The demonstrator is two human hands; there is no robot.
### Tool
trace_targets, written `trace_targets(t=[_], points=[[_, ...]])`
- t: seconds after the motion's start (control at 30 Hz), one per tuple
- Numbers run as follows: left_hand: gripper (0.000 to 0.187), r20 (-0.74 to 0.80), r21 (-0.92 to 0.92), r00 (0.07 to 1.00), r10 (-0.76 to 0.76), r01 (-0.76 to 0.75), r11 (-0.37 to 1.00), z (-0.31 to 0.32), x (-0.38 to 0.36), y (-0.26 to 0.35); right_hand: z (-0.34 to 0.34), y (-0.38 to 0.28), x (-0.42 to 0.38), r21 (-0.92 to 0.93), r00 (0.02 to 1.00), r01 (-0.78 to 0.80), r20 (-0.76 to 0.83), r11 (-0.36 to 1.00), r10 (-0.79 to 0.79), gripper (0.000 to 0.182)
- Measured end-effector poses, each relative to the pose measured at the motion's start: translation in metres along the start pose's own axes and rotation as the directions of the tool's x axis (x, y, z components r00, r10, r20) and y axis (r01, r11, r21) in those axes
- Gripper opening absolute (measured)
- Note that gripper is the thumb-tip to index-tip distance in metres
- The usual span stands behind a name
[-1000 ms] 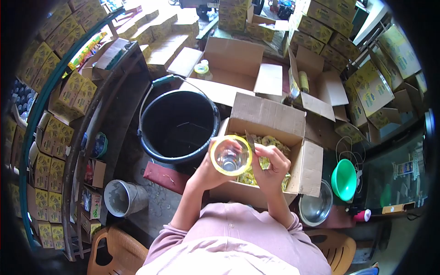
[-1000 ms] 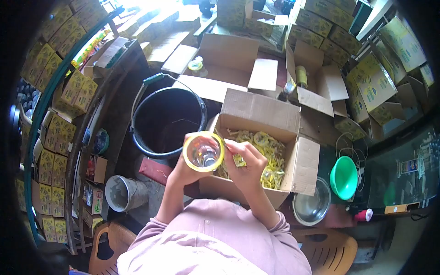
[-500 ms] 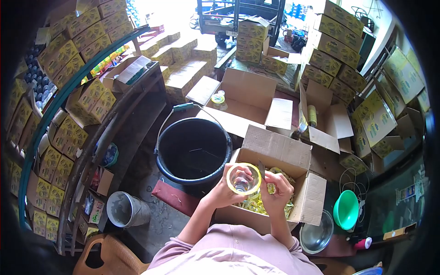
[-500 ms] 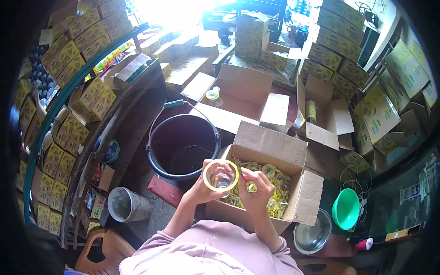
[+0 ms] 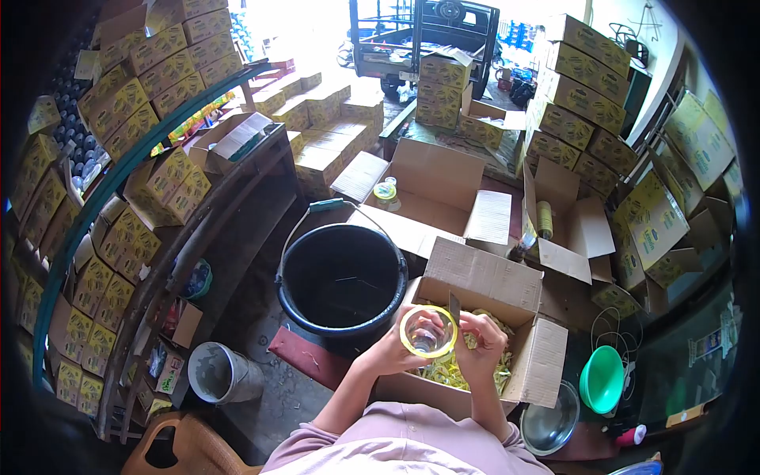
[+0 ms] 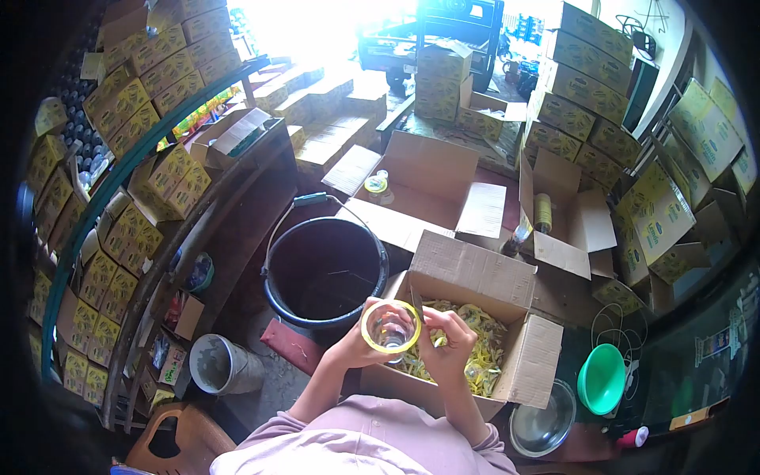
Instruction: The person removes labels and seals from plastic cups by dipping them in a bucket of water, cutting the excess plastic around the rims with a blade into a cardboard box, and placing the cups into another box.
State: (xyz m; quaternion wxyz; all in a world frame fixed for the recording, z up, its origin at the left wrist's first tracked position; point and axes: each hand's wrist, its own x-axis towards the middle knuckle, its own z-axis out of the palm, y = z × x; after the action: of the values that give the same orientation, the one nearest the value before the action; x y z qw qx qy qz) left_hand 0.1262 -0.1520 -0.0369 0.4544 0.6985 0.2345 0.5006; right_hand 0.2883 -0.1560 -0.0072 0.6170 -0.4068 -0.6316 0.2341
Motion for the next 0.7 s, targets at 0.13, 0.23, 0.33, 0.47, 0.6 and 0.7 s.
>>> trace_targets(t=[0.13,0.23,0.33,0.47,0.6,0.7], points=[[0.071,0.029,0.001,0.999,-0.027,0.026,1.0,0.001,0.001,-0.001,0.0,0.002,0.001,0.066,1.0,-0.021,-0.003,0.998,0.021,0.026],[0.07,0.008,-0.045,0.999,-0.05,0.05,0.998,-0.001,0.001,-0.001,-0.005,0.0,0.0,0.048,0.999,-0.034,0.031,0.998,0.032,0.027],[0.07,0.119,0.129,0.987,-0.108,0.092,0.987,-0.006,0.005,0.004,-0.004,0.001,0.0,0.045,0.999,-0.043,0.019,0.998,0.042,0.028],[0.065,0.086,0.035,0.994,-0.072,0.07,0.997,-0.001,0.005,0.001,-0.002,0.002,0.003,0.072,0.999,-0.042,0.014,0.996,0.041,0.027],[0.07,0.007,-0.107,0.988,-0.152,0.152,0.983,0.004,-0.003,-0.014,-0.001,0.001,0.003,0.03,0.999,-0.031,-0.016,0.999,0.032,0.025],[0.072,0.012,-0.087,0.991,-0.135,0.135,0.987,0.002,-0.004,-0.018,-0.001,0.001,0.002,-0.021,0.999,0.009,-0.047,1.0,-0.01,0.023]])
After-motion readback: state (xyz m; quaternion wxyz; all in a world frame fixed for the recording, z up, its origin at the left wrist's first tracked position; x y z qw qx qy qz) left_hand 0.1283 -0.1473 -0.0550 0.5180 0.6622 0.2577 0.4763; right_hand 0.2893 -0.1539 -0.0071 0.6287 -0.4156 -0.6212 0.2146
